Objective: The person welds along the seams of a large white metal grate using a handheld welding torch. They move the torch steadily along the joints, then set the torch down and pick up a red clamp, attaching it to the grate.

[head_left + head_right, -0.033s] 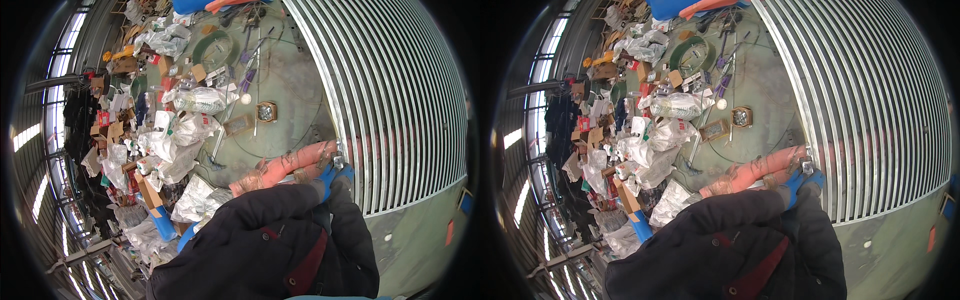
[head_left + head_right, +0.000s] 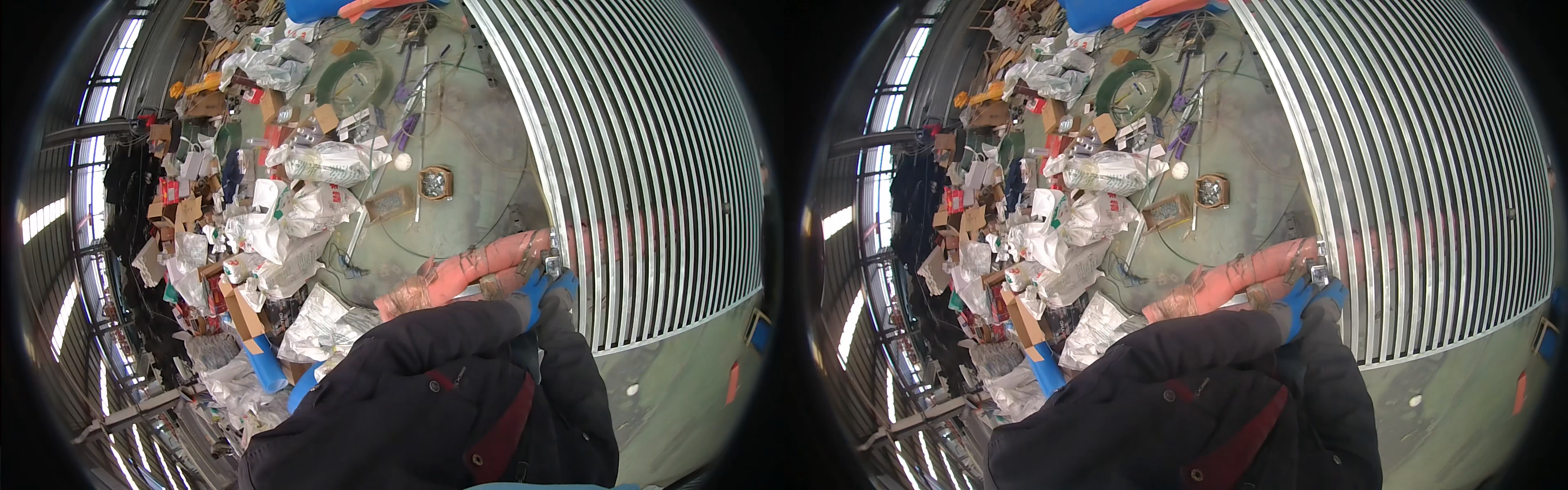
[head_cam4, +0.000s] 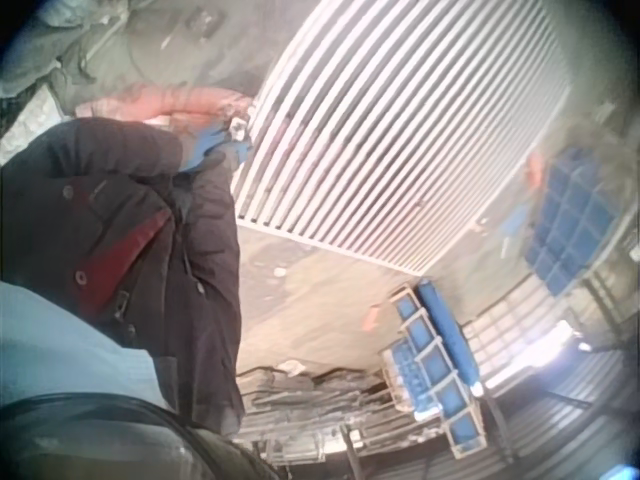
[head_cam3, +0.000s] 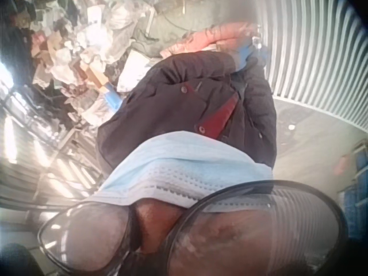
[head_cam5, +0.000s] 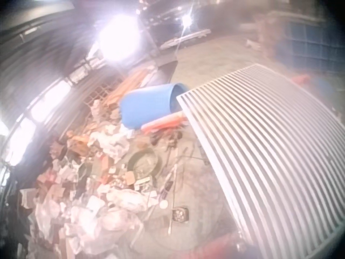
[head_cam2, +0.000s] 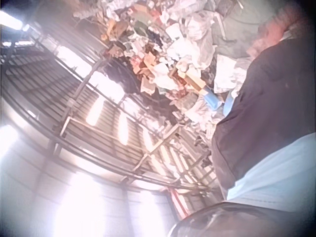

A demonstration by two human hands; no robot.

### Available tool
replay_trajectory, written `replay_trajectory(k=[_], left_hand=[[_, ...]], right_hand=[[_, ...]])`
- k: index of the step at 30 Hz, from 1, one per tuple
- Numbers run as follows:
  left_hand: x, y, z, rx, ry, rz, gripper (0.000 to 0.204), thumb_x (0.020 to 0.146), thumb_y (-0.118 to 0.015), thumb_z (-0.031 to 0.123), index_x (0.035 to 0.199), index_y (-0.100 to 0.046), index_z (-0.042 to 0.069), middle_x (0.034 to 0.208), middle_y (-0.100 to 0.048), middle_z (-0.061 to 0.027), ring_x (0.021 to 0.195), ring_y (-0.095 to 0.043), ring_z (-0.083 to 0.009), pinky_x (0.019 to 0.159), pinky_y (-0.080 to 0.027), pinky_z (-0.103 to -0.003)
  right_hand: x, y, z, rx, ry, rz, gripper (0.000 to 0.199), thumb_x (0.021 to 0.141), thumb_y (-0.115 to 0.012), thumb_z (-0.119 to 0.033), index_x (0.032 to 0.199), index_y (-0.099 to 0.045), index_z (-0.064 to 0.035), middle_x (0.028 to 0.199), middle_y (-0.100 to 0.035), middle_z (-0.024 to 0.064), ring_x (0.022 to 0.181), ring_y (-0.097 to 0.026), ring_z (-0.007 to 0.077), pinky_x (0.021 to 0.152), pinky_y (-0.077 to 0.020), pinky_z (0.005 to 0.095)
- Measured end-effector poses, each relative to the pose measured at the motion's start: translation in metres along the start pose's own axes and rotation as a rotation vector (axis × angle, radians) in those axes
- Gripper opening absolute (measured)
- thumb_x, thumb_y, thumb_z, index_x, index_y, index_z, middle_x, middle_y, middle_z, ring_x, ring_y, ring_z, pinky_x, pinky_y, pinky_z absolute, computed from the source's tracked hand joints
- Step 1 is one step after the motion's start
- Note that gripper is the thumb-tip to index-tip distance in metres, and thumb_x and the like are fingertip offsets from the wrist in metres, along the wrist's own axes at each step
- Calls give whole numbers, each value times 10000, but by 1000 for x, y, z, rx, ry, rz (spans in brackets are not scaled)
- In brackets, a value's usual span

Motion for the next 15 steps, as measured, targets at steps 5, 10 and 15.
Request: replay_trajectory(k=[5, 10, 15], left_hand=[[-11, -15, -9, 4, 10, -31, 802, 1009, -555, 517, 1604, -286, 51, 1655, -226, -274, 1513, -283, -465, 1222, -312, -491], [-15, -26, 1, 10, -105, 0, 830, 998, -551, 538, 1611, -261, 60, 1638, -241, -307, 1501, -284, -495, 1234, -291, -504], [-21, -37, -2, 114, -71, -45, 838, 995, -520, 587, 1584, -322, 24, 1646, -239, -293, 1532, -236, -465, 1252, -254, -498]], right_hand=[[-11, -8, 14, 43, 31, 20, 400, 910, -687, -188, 1251, -562, -19, 1230, -550, 255, 1127, -591, 435, 968, -496, 495], [-13, -4, 32, -51, -8, 51, 398, 909, -687, -189, 1241, -560, -10, 1237, -557, 263, 1108, -609, 440, 924, -522, 497], [-27, -2, 44, -28, -29, 28, 407, 906, -691, -193, 1245, -559, -11, 1244, -557, 260, 1120, -607, 440, 920, -526, 498]])
Point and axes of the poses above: each hand's wrist, its own x-axis towards the middle knuckle, its own y-axis out of the back of the hand, z = x × y, the point moved 10 cm from there along x, towards the middle knuckle
